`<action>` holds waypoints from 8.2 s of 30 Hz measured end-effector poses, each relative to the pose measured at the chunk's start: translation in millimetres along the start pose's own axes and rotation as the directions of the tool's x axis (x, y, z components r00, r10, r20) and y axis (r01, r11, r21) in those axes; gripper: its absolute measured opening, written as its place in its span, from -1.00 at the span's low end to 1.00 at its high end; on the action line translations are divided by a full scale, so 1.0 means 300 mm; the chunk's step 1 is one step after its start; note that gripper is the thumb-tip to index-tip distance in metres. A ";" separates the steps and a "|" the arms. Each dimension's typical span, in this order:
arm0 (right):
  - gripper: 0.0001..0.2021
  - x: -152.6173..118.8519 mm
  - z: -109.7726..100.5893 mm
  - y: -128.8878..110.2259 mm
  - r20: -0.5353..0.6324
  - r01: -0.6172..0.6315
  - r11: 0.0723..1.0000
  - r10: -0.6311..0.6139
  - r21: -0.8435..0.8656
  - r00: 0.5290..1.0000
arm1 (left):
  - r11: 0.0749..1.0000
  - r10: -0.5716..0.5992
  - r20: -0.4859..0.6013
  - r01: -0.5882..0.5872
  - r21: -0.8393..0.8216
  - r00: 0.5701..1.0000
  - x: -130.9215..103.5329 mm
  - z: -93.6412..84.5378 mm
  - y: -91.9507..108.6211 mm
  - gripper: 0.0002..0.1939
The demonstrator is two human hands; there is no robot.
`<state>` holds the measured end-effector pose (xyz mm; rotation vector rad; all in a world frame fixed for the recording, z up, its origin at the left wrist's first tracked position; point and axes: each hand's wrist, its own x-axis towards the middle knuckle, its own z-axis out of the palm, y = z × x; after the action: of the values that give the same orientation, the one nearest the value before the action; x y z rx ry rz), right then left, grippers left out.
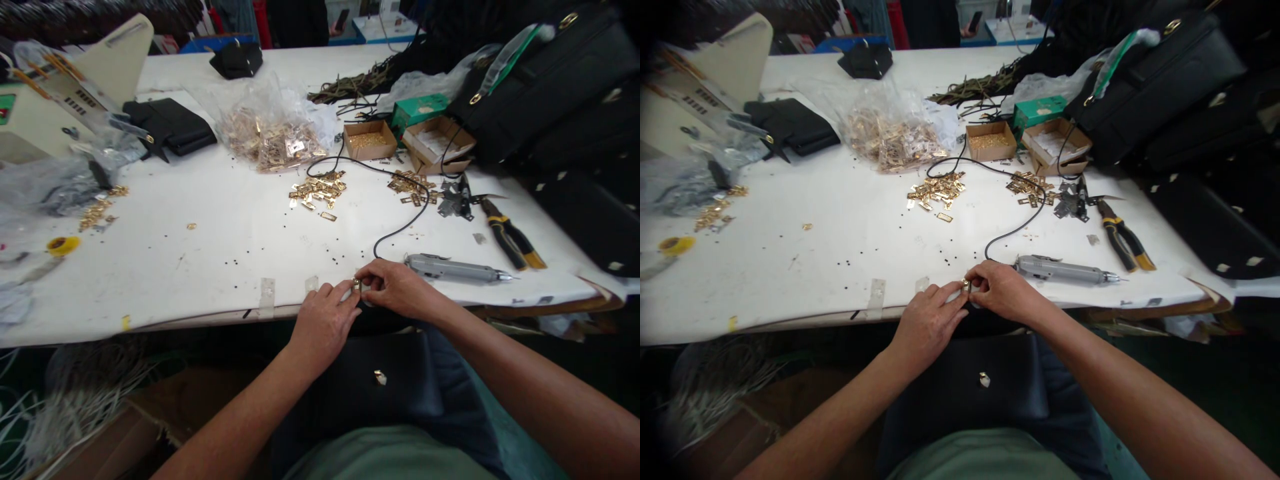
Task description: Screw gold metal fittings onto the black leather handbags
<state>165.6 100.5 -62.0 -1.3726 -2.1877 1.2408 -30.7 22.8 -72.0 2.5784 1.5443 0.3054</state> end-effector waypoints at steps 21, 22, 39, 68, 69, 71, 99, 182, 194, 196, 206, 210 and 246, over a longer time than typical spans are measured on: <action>-0.83 -0.075 -0.165 0.026 -0.321 -0.011 0.993 -0.027 -0.115 0.947 | 0.994 0.056 -0.129 -0.042 0.105 0.990 -0.002 0.011 0.002 -0.63; -0.83 -0.078 -0.206 0.047 -0.379 -0.069 0.984 0.002 -0.164 0.925 | 0.993 0.058 -0.145 -0.042 0.107 0.988 -0.002 0.014 0.001 -0.63; -0.65 -0.269 -0.348 0.307 -0.346 -0.094 0.897 -0.069 -0.433 0.936 | 0.990 0.089 -0.224 -0.061 0.131 0.970 -0.014 0.054 -0.016 -0.64; -0.55 0.261 -0.406 0.237 -0.835 0.406 0.747 0.362 0.526 0.414 | 0.995 -0.001 -0.335 -0.034 -0.096 0.942 0.006 0.048 0.009 -0.71; -0.55 0.263 -0.404 0.240 -0.835 0.400 0.752 0.359 0.524 0.417 | 0.995 -0.002 -0.334 -0.033 -0.099 0.943 0.006 0.048 0.008 -0.71; -0.55 0.263 -0.401 0.243 -0.834 0.388 0.760 0.358 0.521 0.420 | 0.994 -0.002 -0.336 -0.033 -0.101 0.942 0.007 0.046 0.008 -0.72; -0.49 0.078 0.034 -0.132 -0.435 0.361 0.245 0.455 0.900 0.777 | 0.977 -0.091 -0.240 0.040 -0.210 0.966 -0.003 0.051 0.023 -0.71; -0.82 0.126 0.096 -0.189 -0.532 0.218 0.895 0.025 0.389 0.846 | 0.984 -0.094 -0.291 0.044 -0.175 0.952 -0.003 0.074 0.013 -0.76; -0.54 0.130 0.068 -0.171 -0.481 0.256 0.783 0.063 0.567 0.875 | 0.966 -0.145 -0.330 0.062 -0.250 0.933 -0.005 0.072 0.016 -0.69; -0.53 0.135 0.065 -0.167 -0.474 0.270 0.757 0.059 0.595 0.878 | 0.961 -0.168 -0.341 0.076 -0.268 0.925 -0.006 0.076 0.016 -0.68; -0.56 0.095 -0.084 -0.157 -0.609 0.425 0.702 0.015 0.571 0.793 | 0.979 -0.104 -0.367 0.029 -0.203 0.924 -0.009 0.072 0.012 -0.81; -0.59 0.063 -0.235 -0.103 -0.703 0.463 0.715 0.056 0.524 0.709 | 0.988 -0.058 -0.331 0.005 -0.157 0.942 -0.021 0.056 0.017 -0.75; -0.58 0.115 -0.291 -0.003 -0.793 0.534 0.620 0.262 0.575 0.550 | 0.967 -0.124 -0.389 0.024 -0.252 0.913 -0.011 0.068 0.006 -0.78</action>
<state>201.0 174.3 -16.2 -0.9801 -0.8393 0.9357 -25.9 19.1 -91.8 2.3570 1.5960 1.0058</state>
